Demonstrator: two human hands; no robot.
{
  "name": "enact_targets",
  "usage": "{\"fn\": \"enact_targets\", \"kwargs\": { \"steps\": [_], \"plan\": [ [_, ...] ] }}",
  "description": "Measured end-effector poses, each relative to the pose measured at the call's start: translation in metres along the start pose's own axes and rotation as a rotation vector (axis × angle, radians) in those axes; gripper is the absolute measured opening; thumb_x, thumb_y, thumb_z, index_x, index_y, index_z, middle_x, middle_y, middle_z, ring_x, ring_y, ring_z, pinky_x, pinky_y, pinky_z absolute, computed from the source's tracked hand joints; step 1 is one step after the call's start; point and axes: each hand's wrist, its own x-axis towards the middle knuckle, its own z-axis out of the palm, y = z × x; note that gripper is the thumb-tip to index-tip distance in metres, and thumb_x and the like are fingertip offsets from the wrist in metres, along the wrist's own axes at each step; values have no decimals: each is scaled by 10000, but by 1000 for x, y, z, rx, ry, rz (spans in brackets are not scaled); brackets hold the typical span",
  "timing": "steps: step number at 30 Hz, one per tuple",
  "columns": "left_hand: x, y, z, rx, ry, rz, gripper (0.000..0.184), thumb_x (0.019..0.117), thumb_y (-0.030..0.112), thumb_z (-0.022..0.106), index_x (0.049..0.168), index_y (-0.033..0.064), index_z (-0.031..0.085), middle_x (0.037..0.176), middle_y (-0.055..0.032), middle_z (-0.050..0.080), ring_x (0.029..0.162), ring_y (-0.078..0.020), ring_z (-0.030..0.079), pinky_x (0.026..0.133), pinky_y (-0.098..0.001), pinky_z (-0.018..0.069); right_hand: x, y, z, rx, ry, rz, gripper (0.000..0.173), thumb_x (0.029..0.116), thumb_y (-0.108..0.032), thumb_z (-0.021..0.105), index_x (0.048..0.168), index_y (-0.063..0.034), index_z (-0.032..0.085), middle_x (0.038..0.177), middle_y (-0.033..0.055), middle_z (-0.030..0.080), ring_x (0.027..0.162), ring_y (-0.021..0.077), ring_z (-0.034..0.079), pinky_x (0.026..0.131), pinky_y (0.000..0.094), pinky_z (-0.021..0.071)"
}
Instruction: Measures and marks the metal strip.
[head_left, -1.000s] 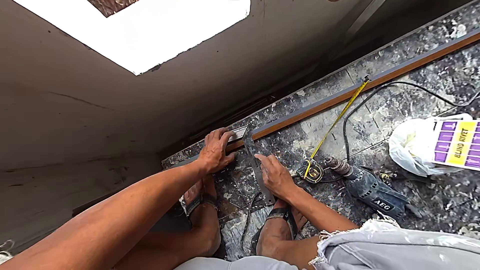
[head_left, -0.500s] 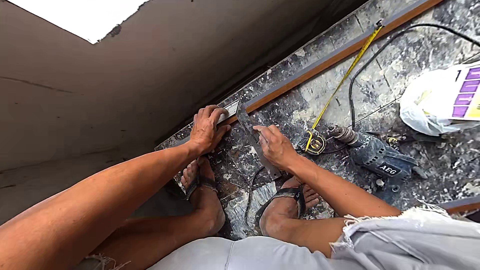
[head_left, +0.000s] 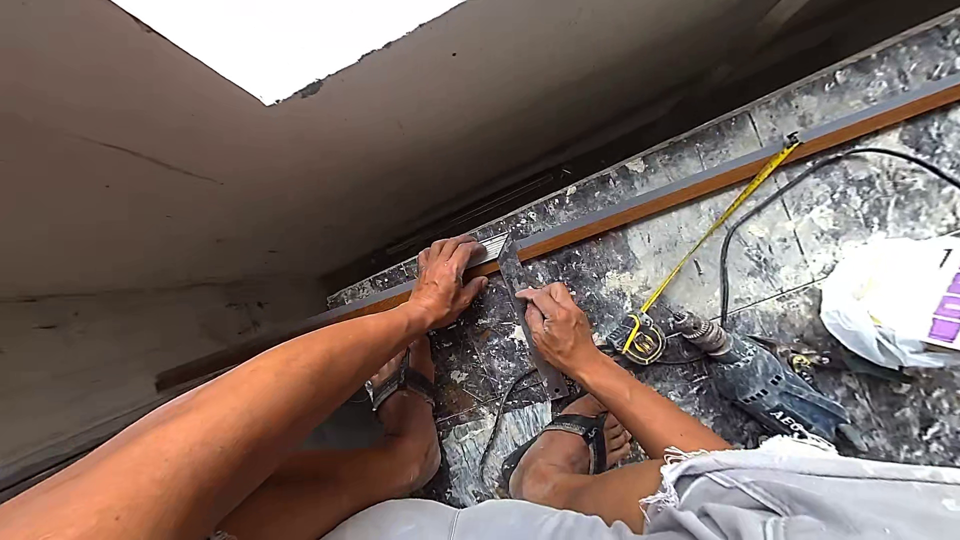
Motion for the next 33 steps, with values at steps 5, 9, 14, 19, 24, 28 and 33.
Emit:
{"fn": "enact_targets", "kwargs": {
  "steps": [5, 9, 14, 19, 24, 28, 33],
  "plan": [
    [1, 1, 2, -7, 8, 43, 431, 956, 340, 714, 1343, 176, 613, 1478, -42, 562, 1388, -277, 488, 1109, -559, 392, -5, 4, 9, -61, 113, -82, 350, 991, -355, 652, 1170, -60, 711, 1024, 137, 634, 801, 245, 676, 622, 397, 592],
    [5, 0, 2, 27, -21, 92, 442, 972, 345, 688, 1376, 192, 593, 1503, -46, 538, 1403, -278, 479, 1133, -545, 388, -4, 4, 12, -114, 155, -31, 445, 915, -388, 731, 1181, -34, 685, 1023, 153, 627, 806, 268, 682, 612, 402, 594],
    [7, 0, -1, 69, -50, 112, 451, 980, 352, 678, 1394, 206, 578, 1518, -39, 524, 1406, -280, 470, 1118, -542, 382, -1, 6, 14, -102, 178, -23, 427, 908, -375, 726, 1170, -39, 686, 1022, 136, 633, 807, 242, 682, 621, 377, 596],
    [7, -3, -3, 87, -63, 140, 411, 992, 374, 661, 1371, 230, 596, 1504, -43, 534, 1393, -284, 482, 1104, -547, 395, -1, 7, 15, -110, 168, -40, 419, 912, -378, 716, 1167, -46, 687, 1027, 128, 639, 824, 234, 684, 627, 374, 596],
    [7, -8, -4, 55, -77, 154, 407, 999, 395, 649, 1378, 254, 603, 1498, -66, 529, 1397, -296, 476, 1109, -559, 393, 0, 10, 14, -87, 183, -81, 410, 900, -364, 730, 1144, -36, 698, 993, 124, 653, 783, 224, 676, 620, 374, 588],
    [7, -8, -3, 64, -86, 147, 418, 998, 416, 647, 1382, 258, 595, 1493, -62, 530, 1397, -289, 473, 1108, -555, 392, 0, 12, 16, -81, 191, -90, 404, 893, -359, 736, 1133, -37, 697, 979, 118, 648, 776, 223, 669, 614, 372, 582],
    [8, -8, -3, 80, -84, 157, 401, 1001, 414, 641, 1367, 252, 608, 1481, -67, 538, 1388, -292, 478, 1103, -547, 392, 0, 11, 16, -89, 193, -78, 402, 896, -362, 732, 1140, -44, 695, 993, 115, 645, 785, 217, 671, 617, 368, 584]
  ]
}}
